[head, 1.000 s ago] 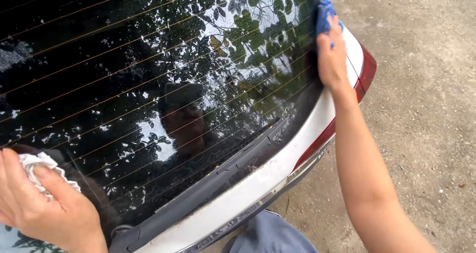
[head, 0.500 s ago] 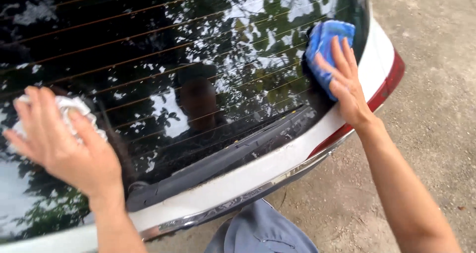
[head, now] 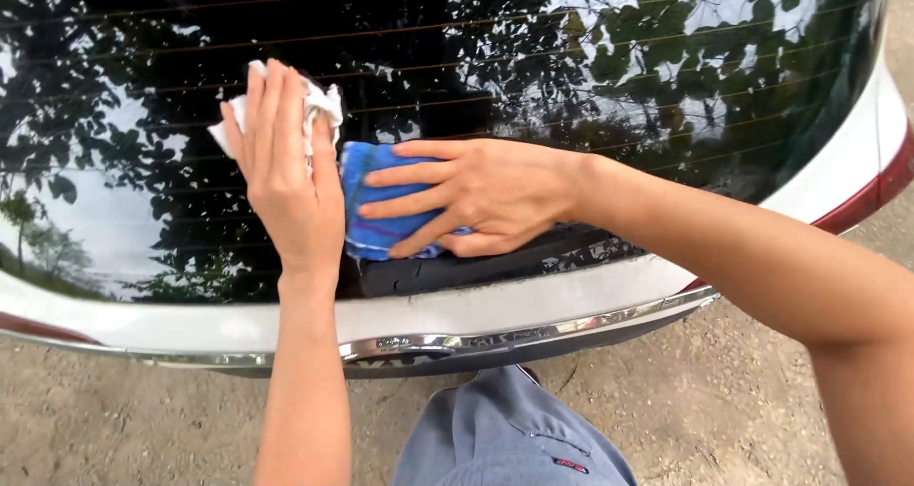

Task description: Wiping the rear window and back panel of a car using two cloths

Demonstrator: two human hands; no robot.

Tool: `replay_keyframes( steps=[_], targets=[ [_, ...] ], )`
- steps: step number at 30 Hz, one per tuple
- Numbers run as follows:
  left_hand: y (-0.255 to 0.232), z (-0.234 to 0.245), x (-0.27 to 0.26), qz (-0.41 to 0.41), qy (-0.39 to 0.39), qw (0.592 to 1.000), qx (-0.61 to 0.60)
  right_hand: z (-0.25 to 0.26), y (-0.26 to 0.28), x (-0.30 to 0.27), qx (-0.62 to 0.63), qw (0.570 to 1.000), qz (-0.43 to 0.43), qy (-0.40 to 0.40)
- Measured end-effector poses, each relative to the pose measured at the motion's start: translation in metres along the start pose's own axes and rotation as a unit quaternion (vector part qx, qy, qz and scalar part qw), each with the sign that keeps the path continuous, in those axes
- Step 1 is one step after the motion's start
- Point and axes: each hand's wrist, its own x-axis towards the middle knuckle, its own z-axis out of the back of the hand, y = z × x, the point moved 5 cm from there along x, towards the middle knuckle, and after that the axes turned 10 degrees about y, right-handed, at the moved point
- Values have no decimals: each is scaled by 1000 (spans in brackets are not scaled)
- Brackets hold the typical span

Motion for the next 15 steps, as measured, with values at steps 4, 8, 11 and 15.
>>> replay_keyframes(
  steps=[4, 8, 11, 15],
  targets=[
    [4, 2, -3, -5, 8, 1000, 1, 4, 0, -3, 6, 1000, 9, 5],
    [7, 2, -4, -3, 1, 1000, -4, 7, 13, -53, 17, 998, -57, 29],
    [8, 2, -5, -4, -2, 1000, -5, 5, 27, -108, 16, 991, -127, 30],
    [11, 0, -6, 2, -7, 1000, -5, -17, 44, -200, -2, 965, -263, 1]
  ],
)
